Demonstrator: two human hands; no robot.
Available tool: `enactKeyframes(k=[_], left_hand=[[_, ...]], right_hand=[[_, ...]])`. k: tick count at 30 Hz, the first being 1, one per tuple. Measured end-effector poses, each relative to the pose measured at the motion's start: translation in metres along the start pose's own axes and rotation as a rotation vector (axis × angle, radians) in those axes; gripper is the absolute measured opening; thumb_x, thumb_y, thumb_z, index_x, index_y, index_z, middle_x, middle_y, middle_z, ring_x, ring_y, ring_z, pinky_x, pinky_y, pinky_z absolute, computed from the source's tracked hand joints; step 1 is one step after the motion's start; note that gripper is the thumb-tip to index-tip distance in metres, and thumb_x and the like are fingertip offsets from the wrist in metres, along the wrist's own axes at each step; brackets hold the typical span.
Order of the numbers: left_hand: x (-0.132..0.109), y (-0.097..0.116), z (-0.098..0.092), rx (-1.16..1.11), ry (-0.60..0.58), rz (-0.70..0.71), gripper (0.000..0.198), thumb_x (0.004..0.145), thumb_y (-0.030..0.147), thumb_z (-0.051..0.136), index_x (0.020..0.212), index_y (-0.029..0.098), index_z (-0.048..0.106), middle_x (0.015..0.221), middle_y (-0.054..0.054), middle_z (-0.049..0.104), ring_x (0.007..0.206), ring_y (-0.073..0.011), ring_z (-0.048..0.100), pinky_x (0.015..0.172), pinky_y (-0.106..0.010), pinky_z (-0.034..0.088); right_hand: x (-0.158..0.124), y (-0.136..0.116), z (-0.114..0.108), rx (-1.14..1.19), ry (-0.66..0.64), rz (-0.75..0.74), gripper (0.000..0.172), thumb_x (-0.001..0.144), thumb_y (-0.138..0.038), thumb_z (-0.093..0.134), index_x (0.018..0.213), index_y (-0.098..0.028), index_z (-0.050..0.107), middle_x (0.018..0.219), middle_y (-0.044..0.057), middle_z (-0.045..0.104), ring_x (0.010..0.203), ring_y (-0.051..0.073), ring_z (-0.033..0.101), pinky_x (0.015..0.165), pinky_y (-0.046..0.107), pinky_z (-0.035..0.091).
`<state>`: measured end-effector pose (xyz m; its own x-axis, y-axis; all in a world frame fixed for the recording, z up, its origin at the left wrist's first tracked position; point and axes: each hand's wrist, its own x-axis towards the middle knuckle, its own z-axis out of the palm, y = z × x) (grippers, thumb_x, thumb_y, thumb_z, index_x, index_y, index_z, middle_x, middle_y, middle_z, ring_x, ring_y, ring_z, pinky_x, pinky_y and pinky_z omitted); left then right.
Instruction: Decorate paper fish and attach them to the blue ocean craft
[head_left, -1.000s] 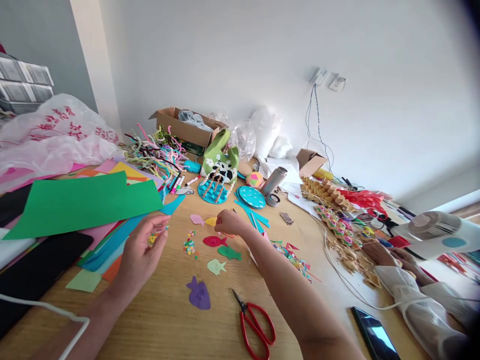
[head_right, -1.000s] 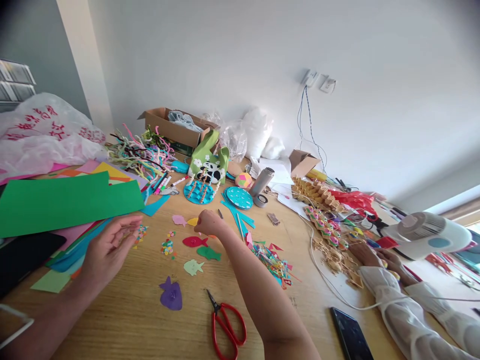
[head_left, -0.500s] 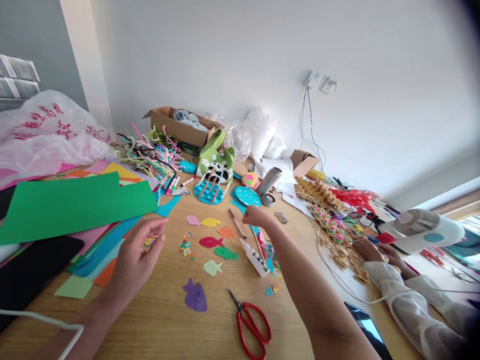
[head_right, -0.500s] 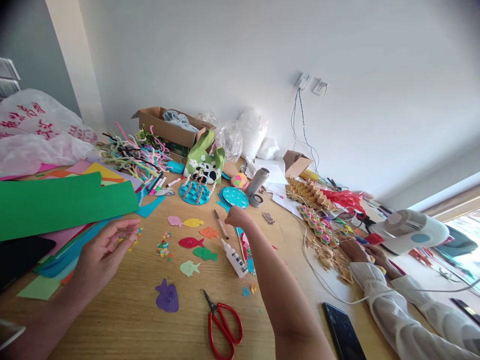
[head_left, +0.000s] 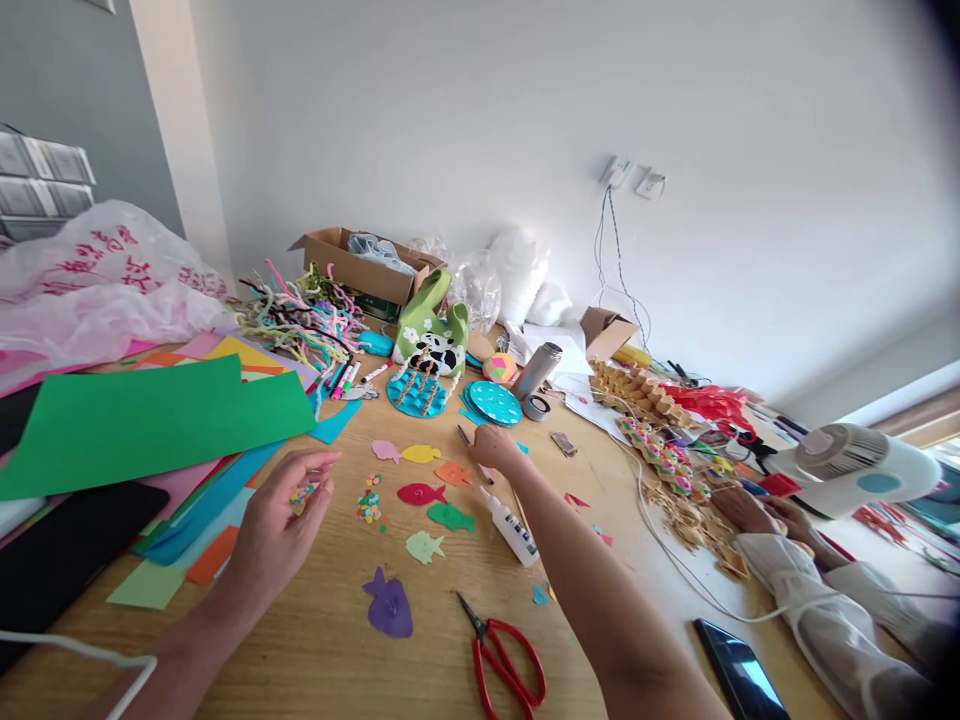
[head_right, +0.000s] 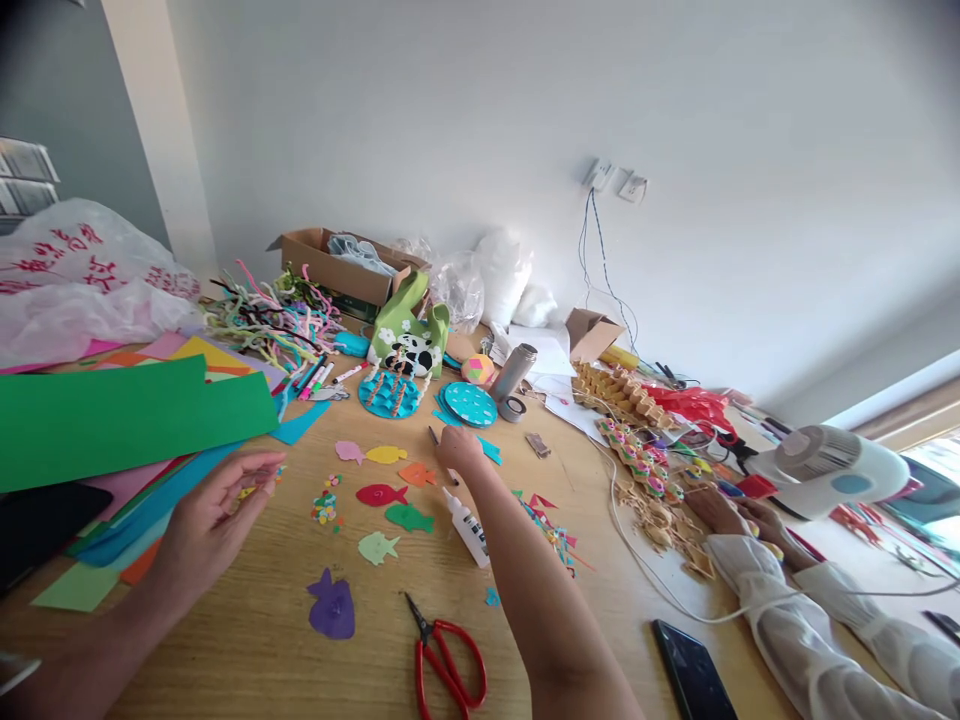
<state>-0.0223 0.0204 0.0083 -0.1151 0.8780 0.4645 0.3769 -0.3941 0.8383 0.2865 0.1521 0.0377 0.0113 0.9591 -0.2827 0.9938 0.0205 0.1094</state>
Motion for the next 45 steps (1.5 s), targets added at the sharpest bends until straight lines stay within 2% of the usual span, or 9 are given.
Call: enactKeyframes(k=[8, 16, 20, 26, 31, 35, 39, 45], left_hand=[[0.002, 0.004, 0.002, 0.014, 0.015, 0.001, 0.025, 0.084, 0.038, 0.058, 0.102, 0.021, 0.066, 0.103, -0.007, 0.069, 0.091, -0.021, 0.068, 0.08, -0.032, 0.057], [0.003, -0.006, 0.003, 0.03, 0.041, 0.018, 0.024, 0.085, 0.033, 0.055, 0.104, 0.021, 0.066, 0.103, -0.007, 0.069, 0.091, -0.0204, 0.067, 0.08, -0.032, 0.056], [0.003, -0.01, 0.003, 0.014, 0.057, 0.023, 0.025, 0.086, 0.031, 0.055, 0.107, 0.021, 0.065, 0.107, -0.007, 0.069, 0.094, -0.0208, 0.067, 0.083, -0.033, 0.055], [0.002, -0.015, 0.005, -0.037, 0.081, 0.014, 0.024, 0.087, 0.03, 0.056, 0.108, 0.022, 0.063, 0.11, -0.008, 0.068, 0.098, -0.0213, 0.066, 0.087, -0.036, 0.054], [0.005, -0.013, 0.004, -0.094, 0.113, -0.045, 0.026, 0.083, 0.031, 0.058, 0.106, 0.02, 0.063, 0.108, -0.01, 0.068, 0.098, -0.0233, 0.066, 0.088, -0.039, 0.054], [0.008, -0.005, 0.001, -0.224, 0.2, -0.134, 0.028, 0.079, 0.034, 0.061, 0.102, 0.018, 0.064, 0.106, -0.01, 0.069, 0.099, -0.0241, 0.067, 0.091, -0.041, 0.054], [0.011, 0.001, -0.002, -0.367, 0.308, -0.203, 0.031, 0.076, 0.036, 0.066, 0.102, 0.018, 0.064, 0.102, -0.009, 0.07, 0.096, -0.0223, 0.066, 0.089, -0.038, 0.054], [0.024, -0.001, -0.013, -0.523, 0.544, -0.241, 0.03, 0.075, 0.028, 0.066, 0.103, 0.019, 0.066, 0.096, -0.004, 0.068, 0.09, -0.0174, 0.064, 0.088, -0.036, 0.052]], right_hand=[[0.03, -0.007, -0.013, 0.042, 0.052, 0.09, 0.033, 0.086, -0.021, 0.054, 0.114, -0.009, 0.067, 0.118, 0.02, 0.068, 0.107, 0.028, 0.065, 0.074, 0.028, 0.048], [0.045, -0.017, -0.029, 0.083, 0.143, 0.152, 0.036, 0.093, -0.028, 0.046, 0.118, -0.01, 0.064, 0.121, 0.02, 0.066, 0.109, 0.027, 0.064, 0.076, 0.03, 0.047], [0.034, -0.022, -0.041, 0.101, 0.202, 0.095, 0.034, 0.093, -0.035, 0.048, 0.109, -0.013, 0.068, 0.114, 0.017, 0.069, 0.105, 0.027, 0.065, 0.074, 0.029, 0.045], [0.012, -0.023, -0.058, 0.122, 0.256, -0.015, 0.026, 0.091, -0.035, 0.054, 0.092, -0.016, 0.071, 0.098, 0.01, 0.072, 0.094, 0.023, 0.066, 0.066, 0.027, 0.04], [0.001, -0.025, -0.063, 0.133, 0.255, -0.076, 0.022, 0.088, -0.034, 0.06, 0.088, -0.016, 0.071, 0.093, 0.009, 0.073, 0.089, 0.021, 0.066, 0.063, 0.025, 0.037], [-0.012, -0.036, -0.06, 0.153, 0.22, -0.138, 0.02, 0.088, -0.034, 0.061, 0.087, -0.016, 0.072, 0.089, 0.008, 0.073, 0.084, 0.02, 0.067, 0.061, 0.024, 0.038], [-0.031, -0.057, -0.052, 0.186, 0.179, -0.243, 0.017, 0.087, -0.031, 0.062, 0.088, -0.018, 0.073, 0.09, 0.006, 0.074, 0.084, 0.019, 0.067, 0.064, 0.024, 0.041], [-0.058, -0.092, -0.04, 0.271, 0.161, -0.418, 0.016, 0.09, -0.025, 0.058, 0.097, -0.019, 0.072, 0.097, 0.006, 0.075, 0.088, 0.018, 0.067, 0.071, 0.024, 0.046]])
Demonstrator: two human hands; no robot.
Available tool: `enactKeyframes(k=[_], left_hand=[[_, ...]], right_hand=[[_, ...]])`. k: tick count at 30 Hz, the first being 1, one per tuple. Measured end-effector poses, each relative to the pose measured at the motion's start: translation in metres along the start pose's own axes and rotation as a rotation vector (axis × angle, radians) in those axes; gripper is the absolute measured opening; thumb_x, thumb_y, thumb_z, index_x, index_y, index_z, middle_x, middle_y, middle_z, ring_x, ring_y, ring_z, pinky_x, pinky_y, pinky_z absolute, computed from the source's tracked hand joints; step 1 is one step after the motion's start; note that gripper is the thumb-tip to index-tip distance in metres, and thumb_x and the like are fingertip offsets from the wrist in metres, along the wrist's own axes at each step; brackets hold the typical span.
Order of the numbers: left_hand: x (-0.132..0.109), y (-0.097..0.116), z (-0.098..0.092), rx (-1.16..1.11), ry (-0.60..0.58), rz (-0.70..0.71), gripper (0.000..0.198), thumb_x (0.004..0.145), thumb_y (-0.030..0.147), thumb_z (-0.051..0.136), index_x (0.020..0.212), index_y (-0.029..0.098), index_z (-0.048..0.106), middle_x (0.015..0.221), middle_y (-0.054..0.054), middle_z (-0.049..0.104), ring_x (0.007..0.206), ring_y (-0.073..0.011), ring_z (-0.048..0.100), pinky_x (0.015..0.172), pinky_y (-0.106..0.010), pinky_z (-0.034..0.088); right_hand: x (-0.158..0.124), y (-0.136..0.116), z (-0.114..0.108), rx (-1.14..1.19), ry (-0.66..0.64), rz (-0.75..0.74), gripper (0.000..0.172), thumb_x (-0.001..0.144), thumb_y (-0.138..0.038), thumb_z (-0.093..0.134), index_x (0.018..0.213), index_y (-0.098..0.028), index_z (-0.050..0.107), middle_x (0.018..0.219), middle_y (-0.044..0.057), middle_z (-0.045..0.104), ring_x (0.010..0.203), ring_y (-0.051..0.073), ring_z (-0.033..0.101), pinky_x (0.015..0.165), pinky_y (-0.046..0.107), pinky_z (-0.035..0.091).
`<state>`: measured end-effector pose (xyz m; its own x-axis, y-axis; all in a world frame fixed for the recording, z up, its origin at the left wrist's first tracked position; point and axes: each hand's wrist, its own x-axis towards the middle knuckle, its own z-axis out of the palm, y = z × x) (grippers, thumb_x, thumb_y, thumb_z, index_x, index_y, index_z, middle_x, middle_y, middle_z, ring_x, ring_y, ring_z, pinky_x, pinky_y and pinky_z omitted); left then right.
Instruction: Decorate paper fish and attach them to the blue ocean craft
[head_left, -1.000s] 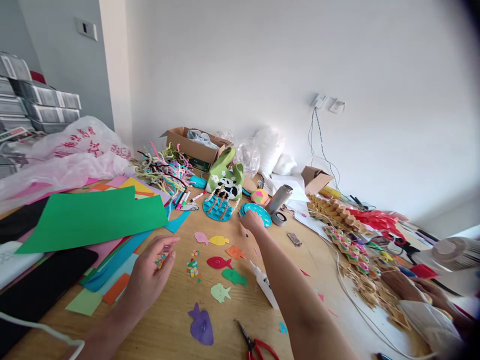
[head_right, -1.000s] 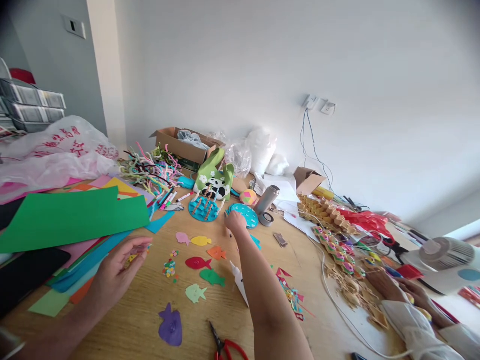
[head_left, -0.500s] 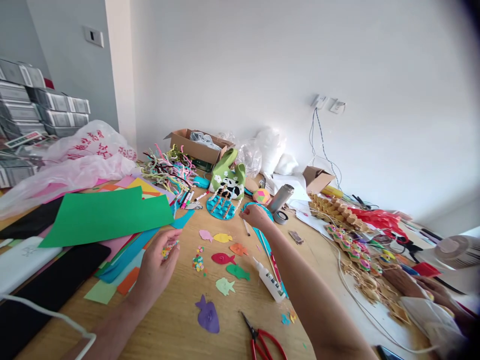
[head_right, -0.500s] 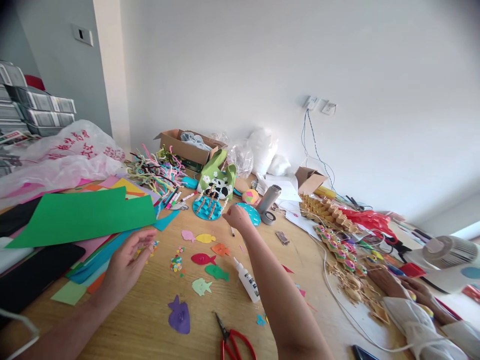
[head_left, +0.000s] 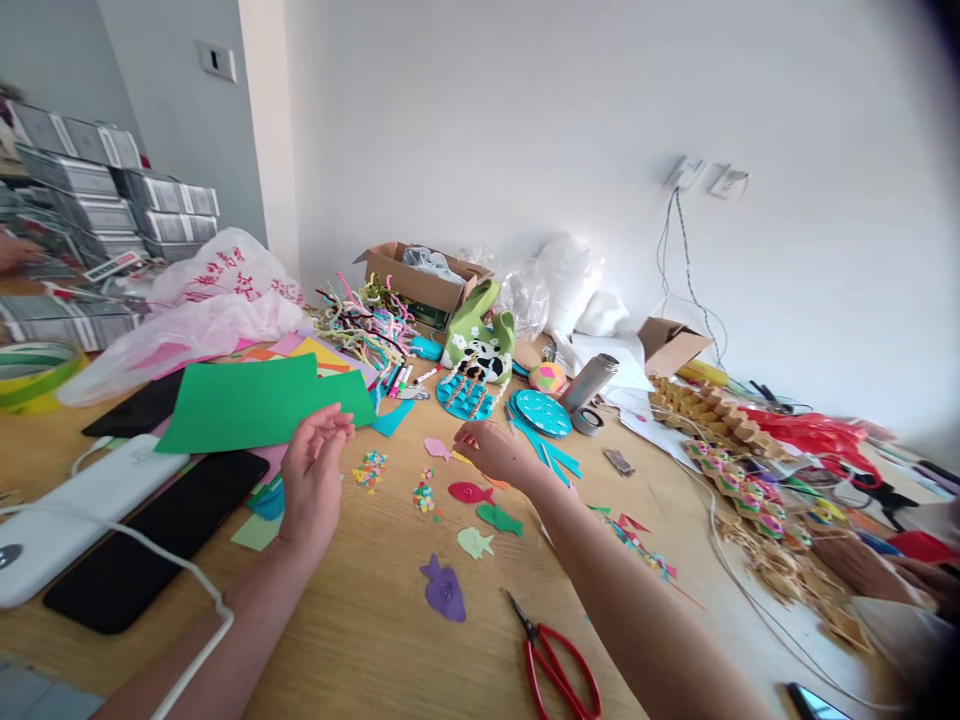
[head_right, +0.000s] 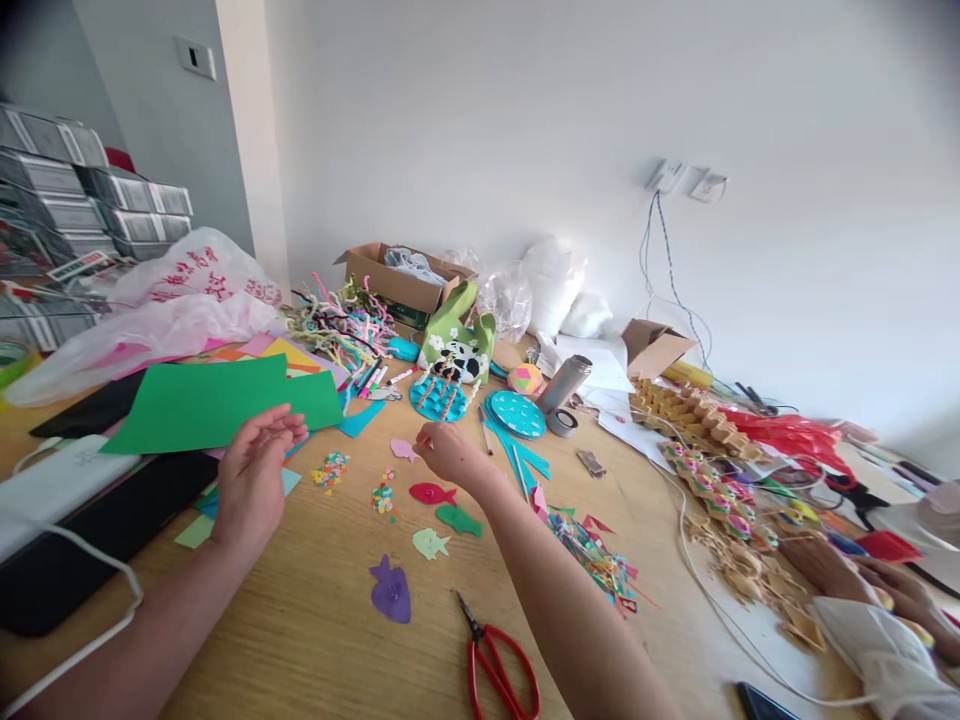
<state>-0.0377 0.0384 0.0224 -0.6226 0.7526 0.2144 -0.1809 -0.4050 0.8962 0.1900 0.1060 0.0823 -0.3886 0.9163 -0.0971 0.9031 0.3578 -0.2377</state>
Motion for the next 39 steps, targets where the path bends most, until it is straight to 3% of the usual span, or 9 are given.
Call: enactKeyframes(k=[2, 4, 8, 13, 17, 22, 28, 34, 39], left_hand=[[0.006, 0.003, -0.001, -0.073, 0.038, -0.008, 0.028, 0.074, 0.024, 0.064, 0.101, 0.018, 0.066, 0.092, -0.003, 0.067, 0.085, -0.0158, 0.064, 0.086, -0.035, 0.052], [0.009, 0.006, -0.002, -0.117, 0.066, -0.014, 0.027, 0.073, 0.023, 0.064, 0.099, 0.017, 0.066, 0.089, -0.003, 0.067, 0.082, -0.0148, 0.064, 0.085, -0.034, 0.051], [0.009, 0.013, -0.001, -0.137, 0.104, -0.031, 0.026, 0.074, 0.025, 0.064, 0.098, 0.017, 0.066, 0.087, -0.003, 0.068, 0.079, -0.014, 0.063, 0.082, -0.033, 0.051], [0.01, 0.017, 0.001, -0.15, 0.126, 0.007, 0.023, 0.078, 0.026, 0.06, 0.098, 0.017, 0.064, 0.082, -0.002, 0.066, 0.077, -0.0137, 0.064, 0.082, -0.033, 0.052], [0.006, 0.011, 0.0, -0.026, 0.073, 0.073, 0.023, 0.082, 0.029, 0.057, 0.102, 0.018, 0.062, 0.087, -0.003, 0.066, 0.081, -0.0151, 0.064, 0.083, -0.035, 0.053], [-0.009, -0.002, -0.004, 0.294, -0.153, 0.305, 0.029, 0.091, 0.034, 0.05, 0.115, 0.019, 0.057, 0.104, -0.007, 0.066, 0.098, -0.0195, 0.064, 0.091, -0.037, 0.051], [-0.019, -0.018, -0.002, 0.541, -0.414, 0.6, 0.022, 0.091, 0.024, 0.049, 0.11, 0.019, 0.059, 0.098, -0.007, 0.068, 0.096, -0.0212, 0.064, 0.092, -0.037, 0.049], [-0.017, -0.025, 0.004, 0.598, -0.481, 0.672, 0.024, 0.09, 0.021, 0.047, 0.111, 0.018, 0.059, 0.094, -0.008, 0.068, 0.093, -0.0221, 0.063, 0.089, -0.038, 0.049], [-0.018, -0.023, 0.008, 0.668, -0.512, 0.647, 0.025, 0.088, 0.021, 0.044, 0.108, 0.018, 0.059, 0.088, -0.008, 0.067, 0.085, -0.0217, 0.062, 0.083, -0.037, 0.05]], right_hand=[[-0.012, -0.01, 0.001, 0.081, 0.108, -0.094, 0.017, 0.093, -0.024, 0.055, 0.096, -0.019, 0.07, 0.098, 0.006, 0.074, 0.088, 0.017, 0.067, 0.075, 0.025, 0.047], [-0.031, -0.019, 0.002, 0.189, 0.312, -0.193, 0.015, 0.093, -0.022, 0.054, 0.096, -0.019, 0.068, 0.096, 0.006, 0.072, 0.088, 0.017, 0.065, 0.076, 0.027, 0.048], [-0.095, -0.029, 0.016, 0.251, 0.681, -0.274, 0.016, 0.096, -0.021, 0.05, 0.106, -0.019, 0.061, 0.087, 0.006, 0.067, 0.084, 0.019, 0.061, 0.074, 0.032, 0.049], [-0.193, -0.016, 0.084, 0.182, 0.737, -0.259, 0.033, 0.093, -0.016, 0.053, 0.126, -0.019, 0.053, 0.097, 0.009, 0.066, 0.093, 0.021, 0.061, 0.076, 0.034, 0.052], [-0.245, 0.008, 0.133, -0.006, 0.835, -0.18, 0.034, 0.095, -0.034, 0.053, 0.125, -0.019, 0.056, 0.104, 0.012, 0.067, 0.098, 0.026, 0.063, 0.08, 0.04, 0.053], [-0.258, 0.023, 0.14, -0.119, 0.77, -0.257, 0.04, 0.095, -0.042, 0.052, 0.128, -0.02, 0.057, 0.11, 0.012, 0.068, 0.104, 0.027, 0.065, 0.082, 0.04, 0.054], [-0.26, 0.02, 0.135, -0.139, 0.721, -0.251, 0.038, 0.094, -0.035, 0.053, 0.126, -0.015, 0.057, 0.116, 0.013, 0.067, 0.113, 0.027, 0.061, 0.089, 0.04, 0.052], [-0.261, 0.009, 0.129, -0.091, 0.735, -0.199, 0.035, 0.093, -0.025, 0.051, 0.125, -0.012, 0.056, 0.119, 0.014, 0.063, 0.118, 0.026, 0.055, 0.092, 0.04, 0.049], [-0.258, 0.002, 0.122, -0.079, 0.718, -0.203, 0.033, 0.094, -0.024, 0.049, 0.123, -0.013, 0.057, 0.117, 0.013, 0.064, 0.118, 0.025, 0.055, 0.092, 0.04, 0.048]])
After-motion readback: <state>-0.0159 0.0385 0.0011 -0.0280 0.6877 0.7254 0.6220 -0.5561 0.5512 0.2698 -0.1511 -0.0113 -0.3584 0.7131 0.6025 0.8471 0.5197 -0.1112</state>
